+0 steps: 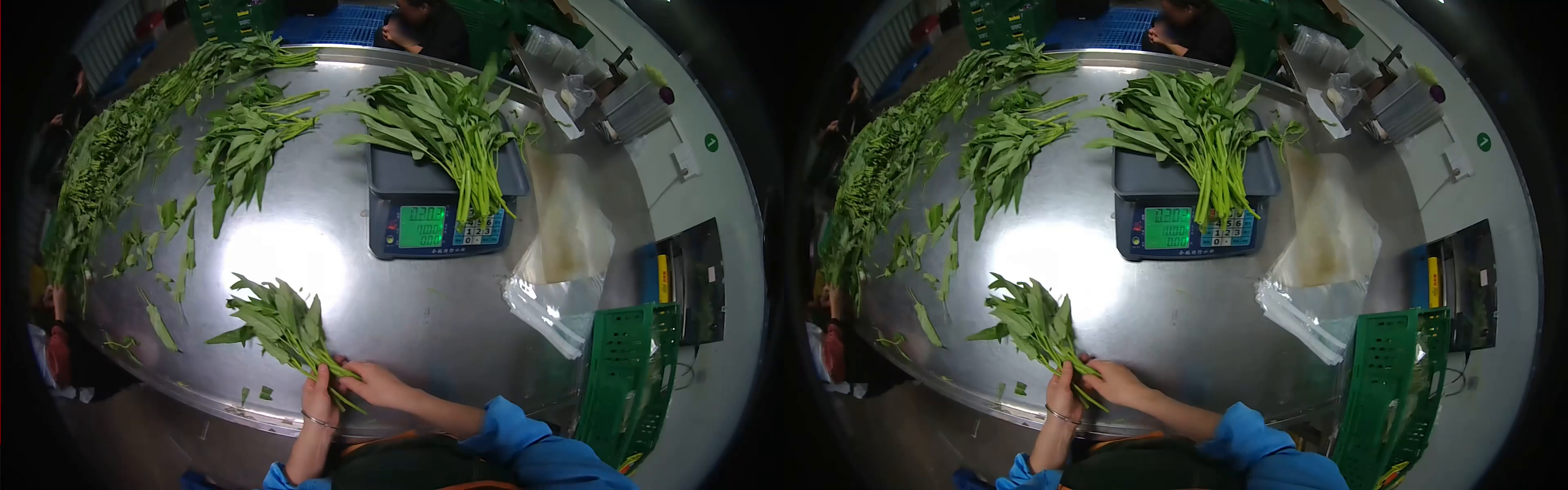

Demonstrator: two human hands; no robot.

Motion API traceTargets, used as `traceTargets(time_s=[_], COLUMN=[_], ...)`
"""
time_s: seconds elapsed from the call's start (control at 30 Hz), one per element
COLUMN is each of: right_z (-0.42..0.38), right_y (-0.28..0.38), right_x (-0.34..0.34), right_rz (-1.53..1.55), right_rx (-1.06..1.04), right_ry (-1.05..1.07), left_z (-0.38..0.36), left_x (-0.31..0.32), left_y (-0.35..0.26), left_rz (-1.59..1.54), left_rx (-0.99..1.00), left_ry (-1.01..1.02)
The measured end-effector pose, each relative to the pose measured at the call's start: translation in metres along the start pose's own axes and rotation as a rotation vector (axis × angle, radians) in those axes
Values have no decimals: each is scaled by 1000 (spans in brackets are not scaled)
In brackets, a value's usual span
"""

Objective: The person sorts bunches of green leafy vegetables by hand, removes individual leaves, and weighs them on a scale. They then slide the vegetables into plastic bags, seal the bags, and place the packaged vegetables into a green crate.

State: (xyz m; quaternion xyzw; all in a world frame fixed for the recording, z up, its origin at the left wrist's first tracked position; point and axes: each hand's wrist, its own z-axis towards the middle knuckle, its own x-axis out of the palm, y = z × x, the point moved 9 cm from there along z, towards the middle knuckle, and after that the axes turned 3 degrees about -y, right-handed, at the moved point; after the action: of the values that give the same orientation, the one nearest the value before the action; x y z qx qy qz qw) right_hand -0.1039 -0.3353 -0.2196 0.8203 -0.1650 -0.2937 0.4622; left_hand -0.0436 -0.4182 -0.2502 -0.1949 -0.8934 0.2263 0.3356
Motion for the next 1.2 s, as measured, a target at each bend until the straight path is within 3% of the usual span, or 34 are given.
traceTargets(time_s=[0.07,0.1,0.2,0.23,0.27,0.3,0.33,0.37,0.43,0.5,0.6,0.67,0.8,0.9,1.0,1.03,1.1,1.17,1.2], right_z=[-1,1,0,-7,-20,-33,-45,-62,-61,-49,-17,-42,-92,-132,-195,-210,-216,-223,-221], right_y=[-16,-14,6,18,58,91,111,130,132,137,107,124,86,8,-46,-63,-73,-71,-73], right_x=[2,-2,-30,-43,-81,-120,-152,-185,-255,-311,-349,-342,-277,-157,-59,-46,-43,-101,-128], right_rz=[396,404,-130,-143,-79,-15,-172,-319,-10,-196,-56,-856,-520,-542,-455,-352,-223,-237,-178], right_rx=[231,218,2,17,-146,-322,-446,-577,-511,-443,-317,-329,-414,-308,-221,-134,-51,149,150], right_ry=[-13,-14,-54,-48,-284,-516,-688,-870,-1044,-1140,-1021,-1355,-1154,-675,-498,-549,-604,-946,-1056], left_z=[0,-1,-4,-2,2,-4,-7,-8,-3,8,25,30,14,9,5,7,7,-5,4], left_x=[-10,-15,-13,-23,-37,-37,-38,-44,-39,-27,-10,-3,-21,-42,-37,-36,-9,27,22], left_y=[-15,-19,-13,-18,-25,-55,-89,-111,-131,-134,-105,-83,-77,-63,-64,-63,-93,-101,-90], left_rz=[13,67,146,63,-26,-91,-44,-11,121,160,115,25,266,402,181,192,389,371,248], left_rx=[-6,1,-28,28,85,273,481,557,509,497,375,216,323,205,167,171,622,617,473], left_ry=[-38,-94,-213,-260,-307,-403,-392,-447,-393,-350,-254,-241,-189,-178,-299,-312,-190,-168,-179])
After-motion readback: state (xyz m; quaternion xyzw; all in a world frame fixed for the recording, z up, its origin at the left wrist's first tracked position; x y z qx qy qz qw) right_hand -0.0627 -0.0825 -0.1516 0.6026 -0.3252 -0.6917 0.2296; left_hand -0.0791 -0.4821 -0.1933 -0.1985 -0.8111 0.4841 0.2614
